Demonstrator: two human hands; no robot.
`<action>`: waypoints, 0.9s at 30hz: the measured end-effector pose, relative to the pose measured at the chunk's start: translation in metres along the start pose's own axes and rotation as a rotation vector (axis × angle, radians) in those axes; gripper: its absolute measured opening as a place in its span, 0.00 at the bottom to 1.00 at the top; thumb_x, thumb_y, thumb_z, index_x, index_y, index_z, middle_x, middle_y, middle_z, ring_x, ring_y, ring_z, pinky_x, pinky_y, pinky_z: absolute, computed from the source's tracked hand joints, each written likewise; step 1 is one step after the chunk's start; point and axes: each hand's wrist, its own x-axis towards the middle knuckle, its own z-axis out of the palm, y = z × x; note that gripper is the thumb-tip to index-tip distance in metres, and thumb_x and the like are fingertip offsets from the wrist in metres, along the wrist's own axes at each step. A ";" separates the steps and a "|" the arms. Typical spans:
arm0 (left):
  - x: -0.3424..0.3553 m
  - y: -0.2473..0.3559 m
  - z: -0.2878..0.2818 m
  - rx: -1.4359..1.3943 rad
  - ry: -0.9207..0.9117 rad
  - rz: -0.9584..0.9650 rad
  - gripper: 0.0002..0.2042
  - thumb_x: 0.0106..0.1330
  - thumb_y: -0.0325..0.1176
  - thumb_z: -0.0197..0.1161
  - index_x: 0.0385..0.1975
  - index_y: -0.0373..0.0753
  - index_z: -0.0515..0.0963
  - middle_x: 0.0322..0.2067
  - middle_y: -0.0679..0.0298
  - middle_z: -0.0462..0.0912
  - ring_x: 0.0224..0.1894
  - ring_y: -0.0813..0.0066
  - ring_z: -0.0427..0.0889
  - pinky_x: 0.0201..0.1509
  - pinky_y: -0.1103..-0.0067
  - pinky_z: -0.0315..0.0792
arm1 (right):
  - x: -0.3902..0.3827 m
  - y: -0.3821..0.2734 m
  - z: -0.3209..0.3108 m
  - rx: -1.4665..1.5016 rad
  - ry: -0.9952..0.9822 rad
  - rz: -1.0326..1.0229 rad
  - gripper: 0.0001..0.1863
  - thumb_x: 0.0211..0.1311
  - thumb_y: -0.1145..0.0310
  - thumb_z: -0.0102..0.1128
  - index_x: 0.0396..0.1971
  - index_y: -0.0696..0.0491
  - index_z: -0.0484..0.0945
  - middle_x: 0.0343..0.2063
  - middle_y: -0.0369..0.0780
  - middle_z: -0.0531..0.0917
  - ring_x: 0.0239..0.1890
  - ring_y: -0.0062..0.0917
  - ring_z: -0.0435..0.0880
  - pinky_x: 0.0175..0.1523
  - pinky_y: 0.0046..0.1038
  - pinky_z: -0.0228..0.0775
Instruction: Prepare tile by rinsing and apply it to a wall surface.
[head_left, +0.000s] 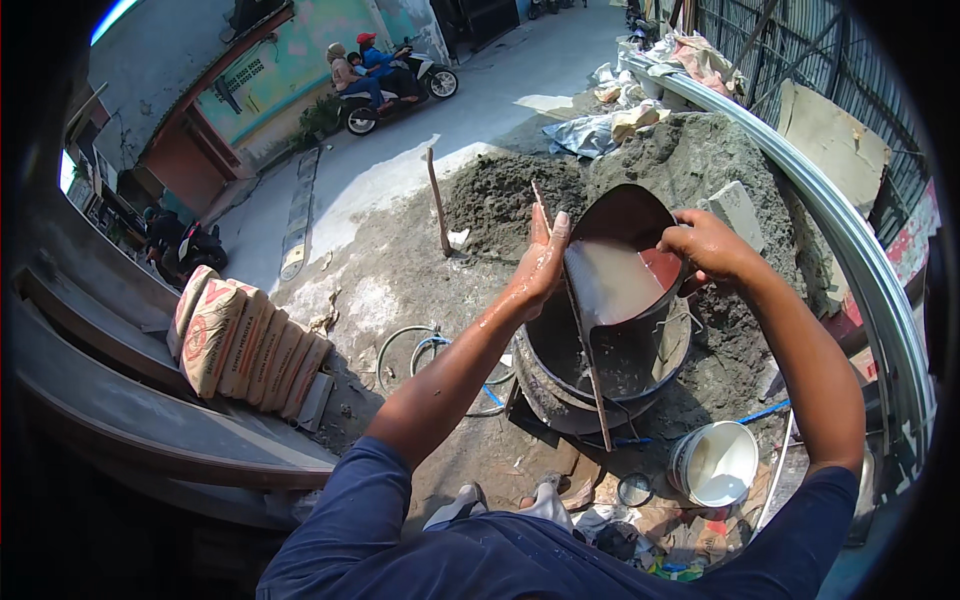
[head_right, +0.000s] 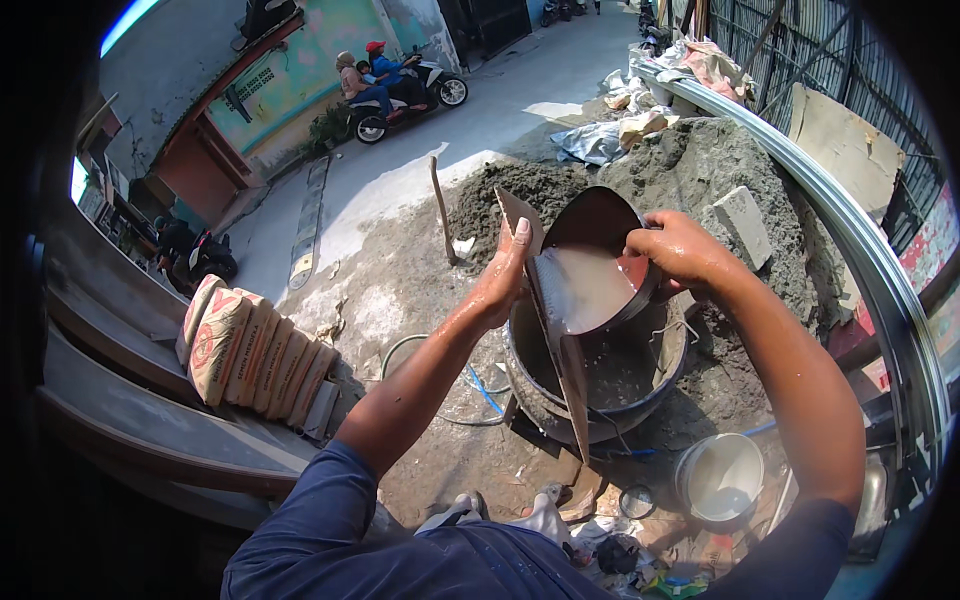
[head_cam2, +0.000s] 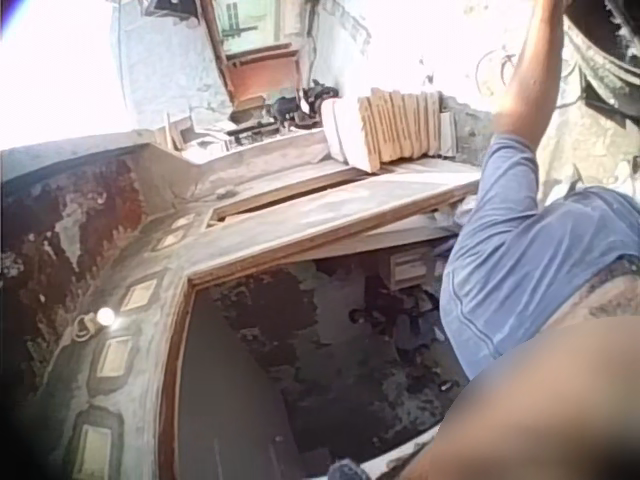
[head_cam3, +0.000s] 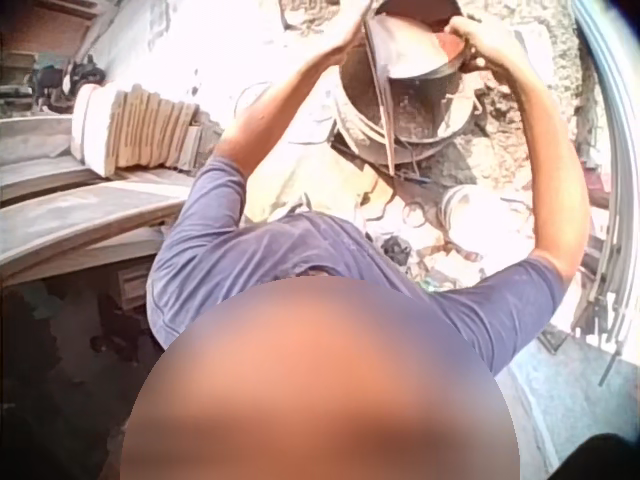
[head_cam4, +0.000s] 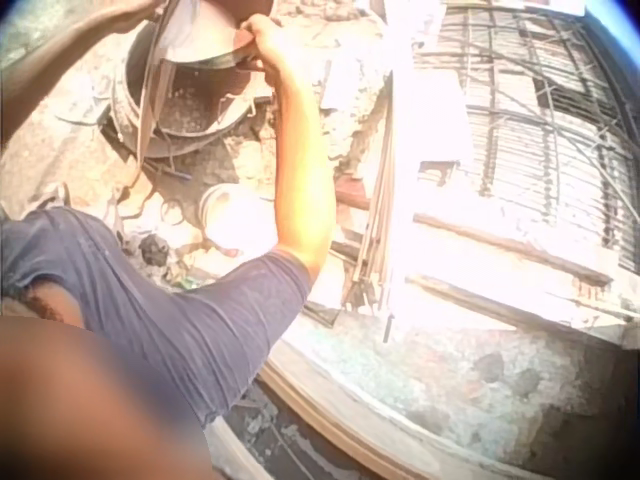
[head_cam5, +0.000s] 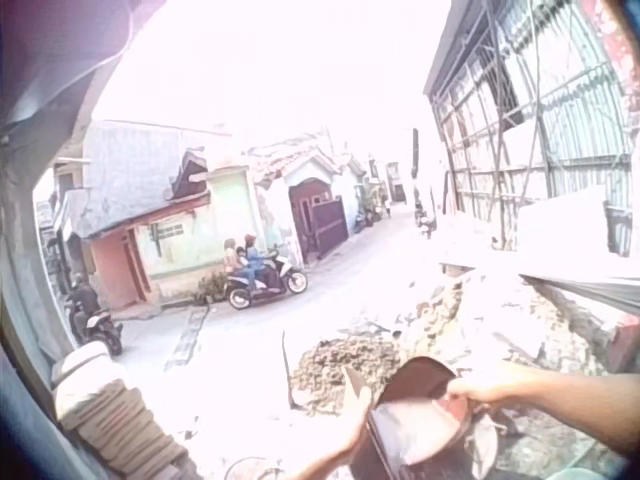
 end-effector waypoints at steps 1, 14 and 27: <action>0.002 -0.002 0.001 0.070 0.050 0.045 0.42 0.63 0.62 0.34 0.63 0.33 0.29 0.65 0.49 0.33 0.68 0.57 0.36 0.67 0.74 0.42 | 0.004 -0.008 -0.003 0.019 0.000 -0.013 0.15 0.44 0.67 0.55 0.33 0.60 0.72 0.24 0.39 0.76 0.19 0.20 0.74 0.17 0.23 0.64; 0.013 -0.010 0.023 0.132 0.231 0.210 0.36 0.67 0.52 0.38 0.63 0.30 0.37 0.65 0.48 0.40 0.67 0.60 0.42 0.67 0.76 0.41 | 0.012 -0.090 0.003 -0.177 0.333 -0.324 0.26 0.41 0.60 0.56 0.40 0.63 0.71 0.27 0.48 0.79 0.26 0.30 0.80 0.31 0.28 0.74; 0.022 0.018 0.018 -0.261 0.114 0.003 0.47 0.50 0.38 0.55 0.64 0.36 0.28 0.65 0.51 0.37 0.64 0.62 0.48 0.63 0.75 0.50 | 0.051 0.020 0.027 -0.224 0.443 -0.264 0.39 0.35 0.55 0.59 0.50 0.63 0.67 0.42 0.56 0.76 0.47 0.42 0.75 0.53 0.31 0.65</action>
